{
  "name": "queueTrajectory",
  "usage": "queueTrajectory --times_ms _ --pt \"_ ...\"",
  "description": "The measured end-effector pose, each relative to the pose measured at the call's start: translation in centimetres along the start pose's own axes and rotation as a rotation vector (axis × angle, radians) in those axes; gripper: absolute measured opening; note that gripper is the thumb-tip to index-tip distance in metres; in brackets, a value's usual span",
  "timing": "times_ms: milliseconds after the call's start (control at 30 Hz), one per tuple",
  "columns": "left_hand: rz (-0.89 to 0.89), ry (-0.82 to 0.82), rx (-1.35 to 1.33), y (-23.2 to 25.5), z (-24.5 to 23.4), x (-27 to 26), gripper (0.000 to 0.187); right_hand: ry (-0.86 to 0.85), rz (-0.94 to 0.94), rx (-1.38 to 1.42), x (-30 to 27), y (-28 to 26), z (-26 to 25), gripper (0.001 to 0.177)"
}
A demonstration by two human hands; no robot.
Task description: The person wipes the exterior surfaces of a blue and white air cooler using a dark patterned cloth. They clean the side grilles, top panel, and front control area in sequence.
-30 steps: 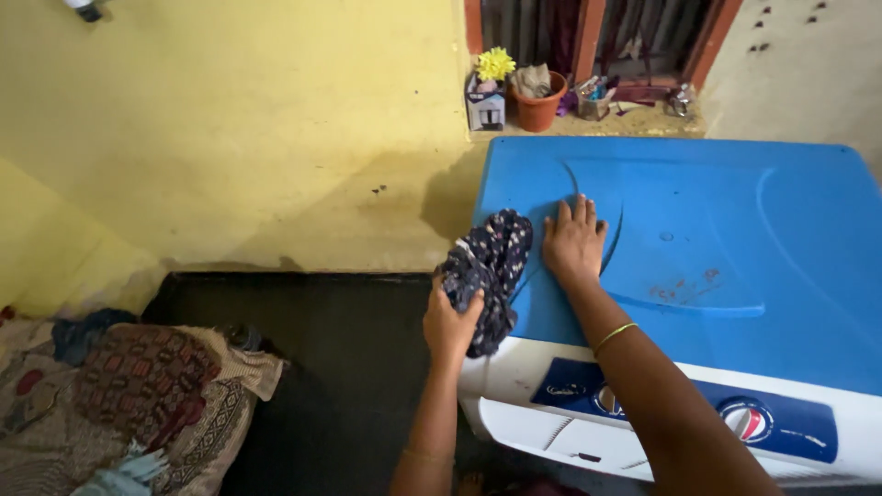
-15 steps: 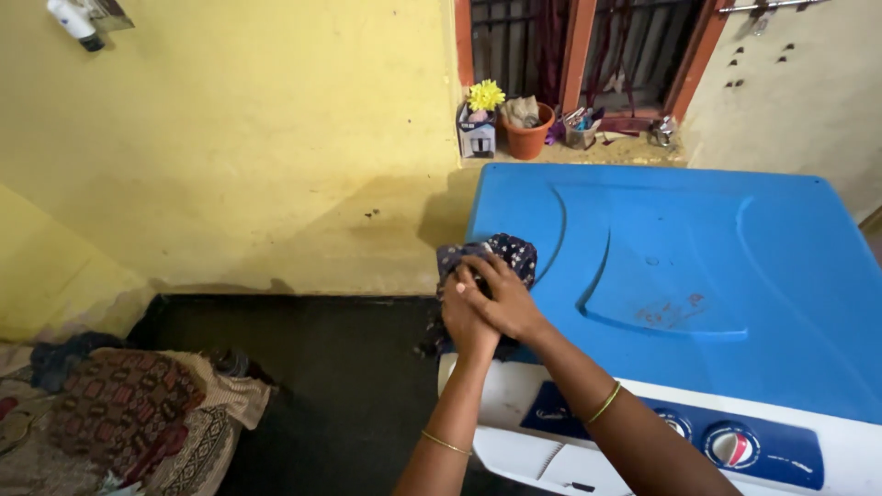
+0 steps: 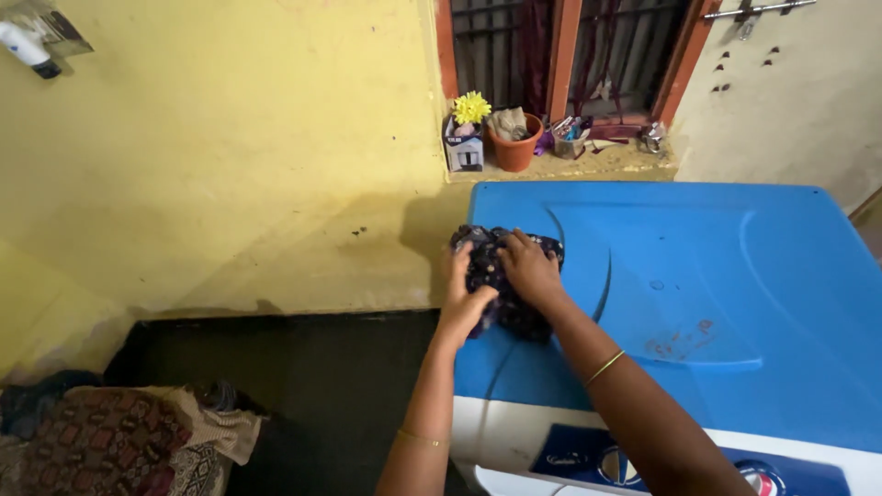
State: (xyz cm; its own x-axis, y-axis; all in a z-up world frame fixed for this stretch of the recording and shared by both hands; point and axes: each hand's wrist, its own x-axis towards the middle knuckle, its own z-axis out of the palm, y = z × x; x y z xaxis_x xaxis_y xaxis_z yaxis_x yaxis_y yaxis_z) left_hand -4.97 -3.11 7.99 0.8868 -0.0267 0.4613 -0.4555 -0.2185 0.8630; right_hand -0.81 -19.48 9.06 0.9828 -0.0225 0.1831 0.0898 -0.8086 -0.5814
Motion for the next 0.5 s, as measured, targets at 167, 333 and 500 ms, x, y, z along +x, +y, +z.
queueTrajectory --times_ms 167,333,500 --pt "-0.018 0.540 0.075 -0.8 -1.2 -3.4 0.034 -0.095 -0.020 -0.135 -3.1 -6.2 -2.1 0.067" --pt "0.011 0.493 0.367 -0.9 0.4 -6.9 0.043 -0.103 -0.042 -0.283 -3.2 -6.6 -1.8 0.072" --pt "-0.183 0.200 0.629 -1.7 0.9 -7.4 0.060 0.035 0.017 -0.286 3.2 -0.3 -1.7 0.059"
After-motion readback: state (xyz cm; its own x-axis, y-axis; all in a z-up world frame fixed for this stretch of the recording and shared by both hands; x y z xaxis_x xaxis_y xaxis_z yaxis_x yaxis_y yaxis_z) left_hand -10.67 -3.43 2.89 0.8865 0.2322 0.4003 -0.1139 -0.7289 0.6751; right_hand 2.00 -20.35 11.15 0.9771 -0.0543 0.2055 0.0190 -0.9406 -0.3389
